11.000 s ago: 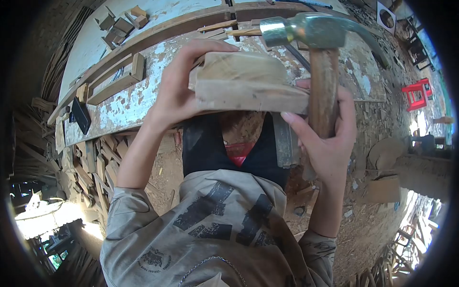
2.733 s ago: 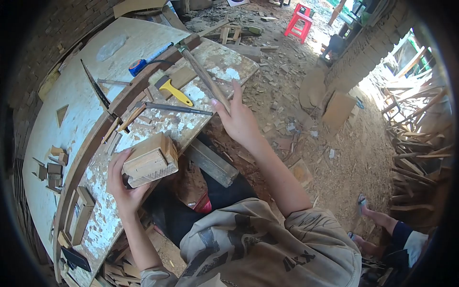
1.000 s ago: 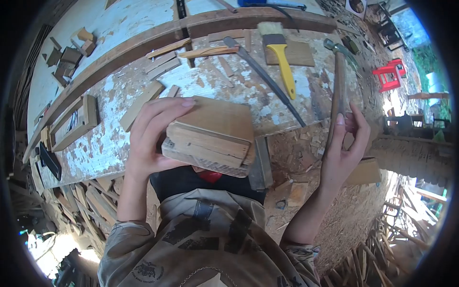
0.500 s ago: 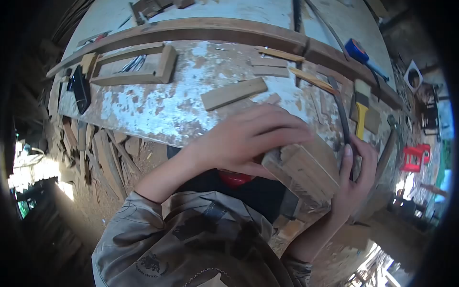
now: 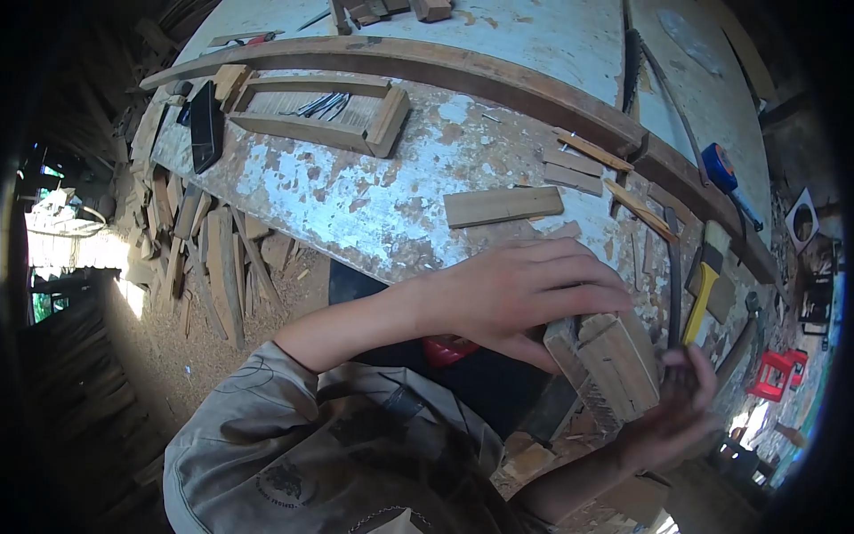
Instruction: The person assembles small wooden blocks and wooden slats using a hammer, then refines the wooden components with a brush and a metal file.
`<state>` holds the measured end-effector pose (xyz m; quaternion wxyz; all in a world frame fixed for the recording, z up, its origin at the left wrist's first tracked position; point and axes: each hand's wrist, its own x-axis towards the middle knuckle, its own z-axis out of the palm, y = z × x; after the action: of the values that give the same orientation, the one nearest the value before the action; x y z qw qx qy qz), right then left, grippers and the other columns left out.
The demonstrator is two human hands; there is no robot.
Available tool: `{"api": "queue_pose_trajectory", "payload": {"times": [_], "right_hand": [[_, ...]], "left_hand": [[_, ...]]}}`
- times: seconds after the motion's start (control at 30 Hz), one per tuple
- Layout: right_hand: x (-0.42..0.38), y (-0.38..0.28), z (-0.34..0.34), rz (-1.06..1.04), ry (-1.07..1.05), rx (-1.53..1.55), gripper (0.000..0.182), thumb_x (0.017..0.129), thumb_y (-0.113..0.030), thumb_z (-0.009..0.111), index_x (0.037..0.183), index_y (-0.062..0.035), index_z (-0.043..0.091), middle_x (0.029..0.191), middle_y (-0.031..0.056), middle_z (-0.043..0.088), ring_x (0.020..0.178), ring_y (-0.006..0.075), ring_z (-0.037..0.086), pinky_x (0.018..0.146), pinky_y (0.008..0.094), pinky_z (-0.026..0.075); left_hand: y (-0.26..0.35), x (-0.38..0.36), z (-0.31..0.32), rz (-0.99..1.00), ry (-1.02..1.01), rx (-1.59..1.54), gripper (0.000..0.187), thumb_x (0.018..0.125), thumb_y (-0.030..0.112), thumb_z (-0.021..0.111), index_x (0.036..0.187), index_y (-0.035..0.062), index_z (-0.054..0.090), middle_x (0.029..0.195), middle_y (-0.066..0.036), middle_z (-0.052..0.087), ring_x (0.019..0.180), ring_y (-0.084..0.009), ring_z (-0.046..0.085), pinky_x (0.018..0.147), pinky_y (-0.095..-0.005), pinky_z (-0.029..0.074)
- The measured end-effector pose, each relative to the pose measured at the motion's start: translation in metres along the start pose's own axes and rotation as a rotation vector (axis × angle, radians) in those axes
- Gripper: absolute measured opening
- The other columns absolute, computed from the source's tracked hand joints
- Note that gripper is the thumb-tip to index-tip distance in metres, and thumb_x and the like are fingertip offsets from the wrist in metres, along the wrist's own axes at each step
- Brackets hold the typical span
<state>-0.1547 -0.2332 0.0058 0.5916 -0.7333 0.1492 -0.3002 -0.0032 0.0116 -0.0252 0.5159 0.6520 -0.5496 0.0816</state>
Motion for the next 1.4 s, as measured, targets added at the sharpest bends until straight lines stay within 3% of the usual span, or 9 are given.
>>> {"api": "queue_pose_trajectory", "payload": {"times": [0.03,0.17,0.27,0.3,0.43,0.7,1.1,1.3,1.4], "right_hand": [[0.000,0.000,-0.010,-0.034,-0.022,0.057,0.088,0.113,-0.065,0.016,0.144,0.0050,0.058,0.119,0.0194,0.067,0.116,0.0300,0.063,0.111,0.0442,0.047],[-0.010,-0.014,-0.004,-0.442,-0.072,-0.225,0.089,0.109,-0.070,0.026,0.143,0.0056,0.058,0.139,0.0288,0.063,0.136,0.0422,0.059,0.120,0.0554,0.041],[-0.015,-0.011,0.007,-0.575,-0.134,-0.360,0.082,0.111,-0.064,0.030,0.143,0.0065,0.056,0.137,0.0288,0.063,0.134,0.0433,0.060,0.118,0.0572,0.043],[-0.014,-0.015,0.006,-0.601,-0.210,-0.504,0.068,0.115,-0.053,0.031,0.140,0.0051,0.057,0.137,0.0288,0.063,0.130,0.0424,0.062,0.115,0.0571,0.046],[-0.016,0.000,0.037,-0.427,-0.222,-0.192,0.053,0.118,-0.037,0.027,0.133,0.0014,0.060,0.134,0.0290,0.064,0.125,0.0394,0.063,0.113,0.0545,0.048],[-0.012,-0.003,0.048,-0.317,-0.119,-0.159,0.049,0.115,-0.029,0.030,0.128,0.0065,0.062,0.131,0.0295,0.066,0.124,0.0391,0.063,0.112,0.0529,0.047],[0.000,-0.013,0.061,-0.121,-0.021,-0.092,0.053,0.114,-0.028,0.032,0.127,0.0084,0.068,0.129,0.0240,0.069,0.124,0.0316,0.064,0.114,0.0450,0.046],[0.004,-0.023,0.060,-0.108,-0.066,-0.149,0.053,0.116,-0.029,0.033,0.129,0.0070,0.070,0.130,0.0186,0.070,0.124,0.0256,0.064,0.112,0.0395,0.047],[0.003,-0.025,0.060,-0.118,-0.075,-0.161,0.053,0.116,-0.029,0.034,0.128,0.0072,0.070,0.128,0.0181,0.070,0.123,0.0251,0.064,0.111,0.0390,0.047]], "left_hand": [[0.001,-0.001,0.001,0.000,0.002,-0.002,0.097,0.067,0.033,0.093,0.153,0.0106,0.055,0.145,-0.008,0.061,0.130,-0.0316,0.061,0.107,-0.0461,0.052],[-0.001,0.000,0.002,0.002,0.023,0.019,0.096,0.070,0.035,0.092,0.153,0.0098,0.053,0.144,-0.009,0.061,0.130,-0.0325,0.061,0.108,-0.0464,0.051],[-0.002,-0.001,0.006,0.014,0.056,0.025,0.090,0.074,0.038,0.091,0.151,0.0095,0.054,0.142,-0.010,0.061,0.129,-0.0331,0.061,0.107,-0.0461,0.051],[-0.002,-0.001,0.006,0.017,0.066,0.028,0.088,0.075,0.039,0.091,0.150,0.0094,0.055,0.141,-0.010,0.061,0.129,-0.0333,0.062,0.107,-0.0460,0.051],[0.000,-0.004,-0.001,0.001,0.075,0.021,0.085,0.079,0.043,0.090,0.148,0.0082,0.056,0.139,-0.011,0.062,0.127,-0.0338,0.063,0.106,-0.0450,0.051],[-0.001,-0.002,0.001,-0.058,0.069,0.065,0.086,0.084,0.051,0.089,0.151,0.0076,0.056,0.139,-0.013,0.065,0.127,-0.0337,0.063,0.107,-0.0444,0.051],[0.003,0.003,-0.001,-0.105,0.077,0.117,0.089,0.082,0.050,0.092,0.151,0.0079,0.057,0.138,-0.015,0.066,0.126,-0.0366,0.064,0.106,-0.0465,0.050],[0.015,-0.001,-0.037,-0.152,0.091,0.414,0.079,0.085,0.041,0.092,0.149,0.0072,0.060,0.142,-0.015,0.066,0.131,-0.0362,0.062,0.109,-0.0460,0.050],[0.027,-0.013,-0.067,-0.306,0.076,0.491,0.070,0.088,0.036,0.090,0.147,0.0078,0.063,0.140,-0.016,0.067,0.130,-0.0373,0.063,0.109,-0.0474,0.050]]}}
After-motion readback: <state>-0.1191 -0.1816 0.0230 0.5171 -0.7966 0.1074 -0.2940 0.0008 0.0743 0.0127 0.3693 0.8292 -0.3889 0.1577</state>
